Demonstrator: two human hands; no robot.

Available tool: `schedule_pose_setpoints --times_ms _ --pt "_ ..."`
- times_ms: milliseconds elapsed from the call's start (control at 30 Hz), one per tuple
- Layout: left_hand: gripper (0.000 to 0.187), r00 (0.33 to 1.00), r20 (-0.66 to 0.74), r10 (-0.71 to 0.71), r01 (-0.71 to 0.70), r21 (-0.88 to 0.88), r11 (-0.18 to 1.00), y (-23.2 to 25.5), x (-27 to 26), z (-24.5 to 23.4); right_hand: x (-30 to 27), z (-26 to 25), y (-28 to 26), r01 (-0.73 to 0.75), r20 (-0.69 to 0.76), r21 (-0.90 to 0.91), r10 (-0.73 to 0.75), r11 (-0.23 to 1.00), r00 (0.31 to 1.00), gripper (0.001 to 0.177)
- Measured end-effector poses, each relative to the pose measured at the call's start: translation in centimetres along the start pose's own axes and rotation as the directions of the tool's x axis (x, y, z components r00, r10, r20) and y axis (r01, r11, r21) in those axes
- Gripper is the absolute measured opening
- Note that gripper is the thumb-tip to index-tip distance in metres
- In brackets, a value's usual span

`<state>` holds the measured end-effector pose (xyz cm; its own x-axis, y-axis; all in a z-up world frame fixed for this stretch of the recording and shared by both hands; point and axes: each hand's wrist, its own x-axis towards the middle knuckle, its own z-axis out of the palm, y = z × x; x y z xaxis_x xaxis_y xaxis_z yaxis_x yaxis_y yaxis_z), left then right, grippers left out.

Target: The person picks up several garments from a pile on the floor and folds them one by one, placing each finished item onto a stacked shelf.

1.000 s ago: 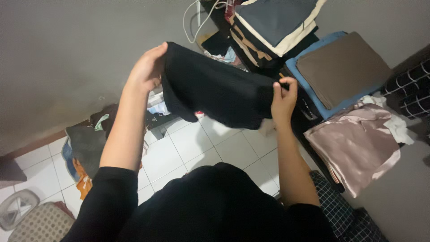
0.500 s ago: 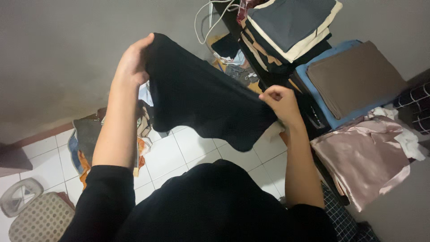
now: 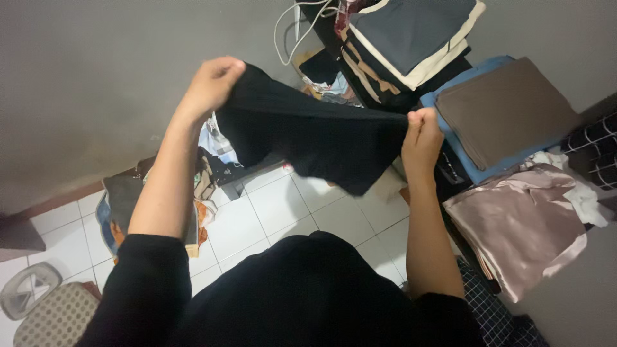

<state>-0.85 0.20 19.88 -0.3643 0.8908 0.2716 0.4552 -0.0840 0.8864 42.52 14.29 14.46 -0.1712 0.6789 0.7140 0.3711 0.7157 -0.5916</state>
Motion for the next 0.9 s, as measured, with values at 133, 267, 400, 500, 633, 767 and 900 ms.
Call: schedule_pose_setpoints --times_ms 133,267,400,500,633,767,900 --pt "0.043 0.981 0.187 -0.055 0.009 0.238 0.971 3.5 0.5 0.3 1.6 -1.4 1.0 0.04 0.014 -0.111 -0.038 0.993 0.999 0.029" --pt "0.069 0.774 0.633 -0.019 -0.225 0.303 0.926 6.4 1.4 0.6 3.5 -6.2 1.4 -0.185 0.245 -0.095 0.203 0.978 0.948 0.03" --pt "0.056 0.68 0.709 -0.187 -0.279 0.486 0.828 8.0 2.7 1.8 5.1 -15.1 1.6 -0.342 0.533 0.16 0.21 0.926 0.82 0.02" --pt "0.034 0.717 0.697 0.012 -0.348 0.342 0.873 9.3 3.7 3.3 4.1 -21.6 1.2 -0.451 0.521 0.283 0.259 0.846 0.813 0.035" --pt "0.023 0.746 0.634 0.204 -0.233 -0.039 0.972 11.4 5.1 7.7 1.9 -28.6 -0.4 -0.481 0.357 0.275 0.376 0.832 0.855 0.025" --pt "0.022 0.731 0.612 0.303 -0.183 -0.252 0.95 14.4 6.1 14.0 -0.3 -33.9 -2.4 -0.437 0.114 0.091 0.427 0.895 0.897 0.02" --pt "0.023 0.68 0.6 0.421 -0.316 -0.278 0.907 18.2 6.3 20.7 -2.7 -39.7 -3.5 -0.356 -0.127 -0.083 0.344 0.931 0.93 0.024"
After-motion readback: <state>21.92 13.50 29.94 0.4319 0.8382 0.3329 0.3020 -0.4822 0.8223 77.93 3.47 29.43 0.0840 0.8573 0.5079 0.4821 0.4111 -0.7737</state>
